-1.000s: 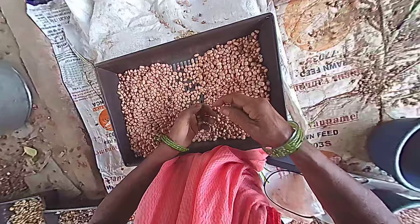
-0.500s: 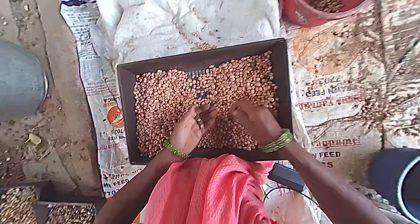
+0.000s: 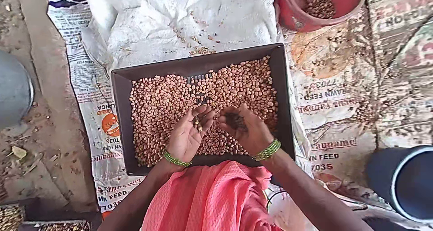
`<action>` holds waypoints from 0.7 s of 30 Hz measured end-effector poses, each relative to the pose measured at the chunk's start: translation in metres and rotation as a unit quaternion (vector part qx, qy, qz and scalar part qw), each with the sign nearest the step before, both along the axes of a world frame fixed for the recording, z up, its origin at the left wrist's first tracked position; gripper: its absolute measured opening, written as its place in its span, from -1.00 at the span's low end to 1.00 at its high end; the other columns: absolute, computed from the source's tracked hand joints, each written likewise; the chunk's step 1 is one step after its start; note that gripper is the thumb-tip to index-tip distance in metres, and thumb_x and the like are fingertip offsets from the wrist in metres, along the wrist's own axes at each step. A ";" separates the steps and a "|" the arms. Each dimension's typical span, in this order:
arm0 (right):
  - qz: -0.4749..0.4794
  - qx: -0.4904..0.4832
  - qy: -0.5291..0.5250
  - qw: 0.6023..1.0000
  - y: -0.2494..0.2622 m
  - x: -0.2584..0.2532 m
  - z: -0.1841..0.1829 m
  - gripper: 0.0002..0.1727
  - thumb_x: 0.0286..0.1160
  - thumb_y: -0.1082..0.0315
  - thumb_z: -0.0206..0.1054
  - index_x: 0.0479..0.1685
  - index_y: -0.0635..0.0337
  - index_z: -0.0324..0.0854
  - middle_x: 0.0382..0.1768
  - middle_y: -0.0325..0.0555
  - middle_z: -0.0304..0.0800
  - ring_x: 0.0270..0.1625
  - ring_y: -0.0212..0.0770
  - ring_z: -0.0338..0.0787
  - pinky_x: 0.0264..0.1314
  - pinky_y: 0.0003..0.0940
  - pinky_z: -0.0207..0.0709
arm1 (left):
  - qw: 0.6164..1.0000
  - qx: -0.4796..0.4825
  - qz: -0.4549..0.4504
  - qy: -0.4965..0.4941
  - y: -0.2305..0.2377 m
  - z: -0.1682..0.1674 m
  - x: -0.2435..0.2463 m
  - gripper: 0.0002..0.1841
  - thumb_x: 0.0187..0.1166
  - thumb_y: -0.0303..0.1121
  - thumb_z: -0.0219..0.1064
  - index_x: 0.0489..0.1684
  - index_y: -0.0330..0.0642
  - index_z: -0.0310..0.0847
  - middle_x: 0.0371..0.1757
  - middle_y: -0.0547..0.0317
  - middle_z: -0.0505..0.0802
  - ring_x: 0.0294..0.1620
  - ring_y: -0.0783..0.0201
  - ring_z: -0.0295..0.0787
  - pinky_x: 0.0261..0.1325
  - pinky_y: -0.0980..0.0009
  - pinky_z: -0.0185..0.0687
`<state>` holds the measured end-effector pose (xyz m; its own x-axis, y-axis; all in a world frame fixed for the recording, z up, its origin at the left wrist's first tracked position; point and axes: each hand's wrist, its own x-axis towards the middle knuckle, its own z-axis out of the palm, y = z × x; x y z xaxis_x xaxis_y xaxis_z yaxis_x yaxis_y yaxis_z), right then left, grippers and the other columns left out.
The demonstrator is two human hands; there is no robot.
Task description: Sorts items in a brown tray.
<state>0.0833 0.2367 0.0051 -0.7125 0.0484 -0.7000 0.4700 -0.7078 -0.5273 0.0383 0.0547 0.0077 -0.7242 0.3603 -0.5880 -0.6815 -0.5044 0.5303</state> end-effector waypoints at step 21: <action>-0.067 0.000 0.056 0.996 -0.041 0.000 0.009 -0.59 0.87 0.33 -0.17 -0.10 0.27 0.64 -0.20 -0.07 0.92 -0.11 -0.27 0.93 0.02 -0.41 0.81 | 0.994 0.060 0.088 -0.019 -0.001 0.034 -0.004 -0.53 0.94 -0.17 -0.24 -0.34 -0.08 0.53 -0.50 0.33 0.69 -0.56 0.52 0.59 -0.44 0.65 0.55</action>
<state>0.0828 0.1960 0.0143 -0.7727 0.1492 -0.6170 0.3094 -0.7602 -0.5712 0.0346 0.0535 0.0420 -0.7597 0.2988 -0.5775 -0.5960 -0.6753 0.4346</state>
